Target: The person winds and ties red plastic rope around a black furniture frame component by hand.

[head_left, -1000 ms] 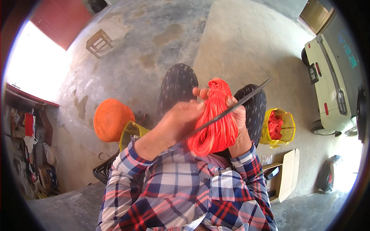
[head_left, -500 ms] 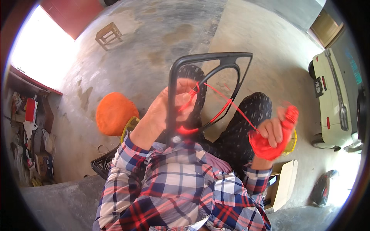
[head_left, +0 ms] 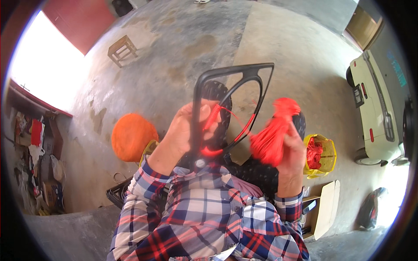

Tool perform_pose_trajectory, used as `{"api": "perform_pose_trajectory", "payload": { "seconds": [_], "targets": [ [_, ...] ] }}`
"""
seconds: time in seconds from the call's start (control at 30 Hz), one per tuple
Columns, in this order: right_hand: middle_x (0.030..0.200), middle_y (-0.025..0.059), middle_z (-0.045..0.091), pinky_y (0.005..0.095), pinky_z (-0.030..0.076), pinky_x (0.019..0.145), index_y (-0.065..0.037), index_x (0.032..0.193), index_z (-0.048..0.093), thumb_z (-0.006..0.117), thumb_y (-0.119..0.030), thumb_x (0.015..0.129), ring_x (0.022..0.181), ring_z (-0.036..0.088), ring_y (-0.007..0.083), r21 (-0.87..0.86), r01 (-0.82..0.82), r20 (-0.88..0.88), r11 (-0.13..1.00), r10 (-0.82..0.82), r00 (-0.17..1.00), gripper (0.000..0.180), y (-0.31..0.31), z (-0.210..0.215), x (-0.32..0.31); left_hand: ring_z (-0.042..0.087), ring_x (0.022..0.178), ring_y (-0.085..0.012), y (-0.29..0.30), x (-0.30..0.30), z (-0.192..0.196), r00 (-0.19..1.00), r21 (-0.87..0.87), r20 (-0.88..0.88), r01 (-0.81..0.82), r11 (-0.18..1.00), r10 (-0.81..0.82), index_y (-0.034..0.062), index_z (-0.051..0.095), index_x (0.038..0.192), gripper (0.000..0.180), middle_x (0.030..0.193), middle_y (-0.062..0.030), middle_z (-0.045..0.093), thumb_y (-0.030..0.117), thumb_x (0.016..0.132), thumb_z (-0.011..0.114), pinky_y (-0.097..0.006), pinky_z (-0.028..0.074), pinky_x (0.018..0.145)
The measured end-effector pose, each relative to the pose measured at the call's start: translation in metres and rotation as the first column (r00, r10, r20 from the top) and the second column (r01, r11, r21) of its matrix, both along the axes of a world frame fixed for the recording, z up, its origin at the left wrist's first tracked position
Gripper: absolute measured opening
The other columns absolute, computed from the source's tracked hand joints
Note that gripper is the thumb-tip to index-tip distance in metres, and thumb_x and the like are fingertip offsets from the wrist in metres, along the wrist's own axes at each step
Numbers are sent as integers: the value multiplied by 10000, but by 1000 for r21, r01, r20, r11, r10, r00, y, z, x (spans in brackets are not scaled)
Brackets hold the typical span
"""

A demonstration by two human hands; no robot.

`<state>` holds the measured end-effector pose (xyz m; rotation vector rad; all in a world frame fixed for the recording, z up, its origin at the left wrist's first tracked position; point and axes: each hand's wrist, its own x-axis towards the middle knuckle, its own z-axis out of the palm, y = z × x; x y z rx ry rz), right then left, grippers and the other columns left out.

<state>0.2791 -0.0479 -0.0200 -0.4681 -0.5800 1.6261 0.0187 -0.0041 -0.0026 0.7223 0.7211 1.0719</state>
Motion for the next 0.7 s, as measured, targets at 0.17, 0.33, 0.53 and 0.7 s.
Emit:
{"api": "perform_pose_trajectory", "payload": {
  "seconds": [0.17,0.33,0.53,0.7],
  "targets": [
    [904,72,665,262,492,742,6,1240,506,696,-59,827,826,616,104,56,-11,498,998,-18,867,459,17,35,-44,611,692,-158,-14,26,0,973,-70,170,172,983,-158,19,616,1111,336,852,-62,635,301,929,597,-294,514,524],
    [1004,66,664,247,475,704,-14,1172,580,683,-136,861,826,608,112,162,-153,265,975,106,958,350,30,-6,-27,617,817,-126,-13,18,0,953,7,129,275,961,-274,-22,597,1150,351,964,-51,638,257,938,582,-278,500,689],
    [1235,191,562,416,495,929,-4,1212,544,707,-365,825,1080,588,284,31,-301,-163,953,301,939,554,27,-8,-48,648,966,-244,-27,46,18,854,-243,485,339,909,-189,-42,596,1107,299,1062,-153,662,161,891,550,-389,507,891],
    [1214,167,596,417,383,1056,2,1177,565,668,-306,862,1173,542,285,38,74,-66,997,-71,995,452,49,-37,-33,557,732,-152,-15,17,-1,793,119,302,519,846,-529,-19,552,1202,562,979,-114,624,483,961,475,-273,451,616]
  ]
}}
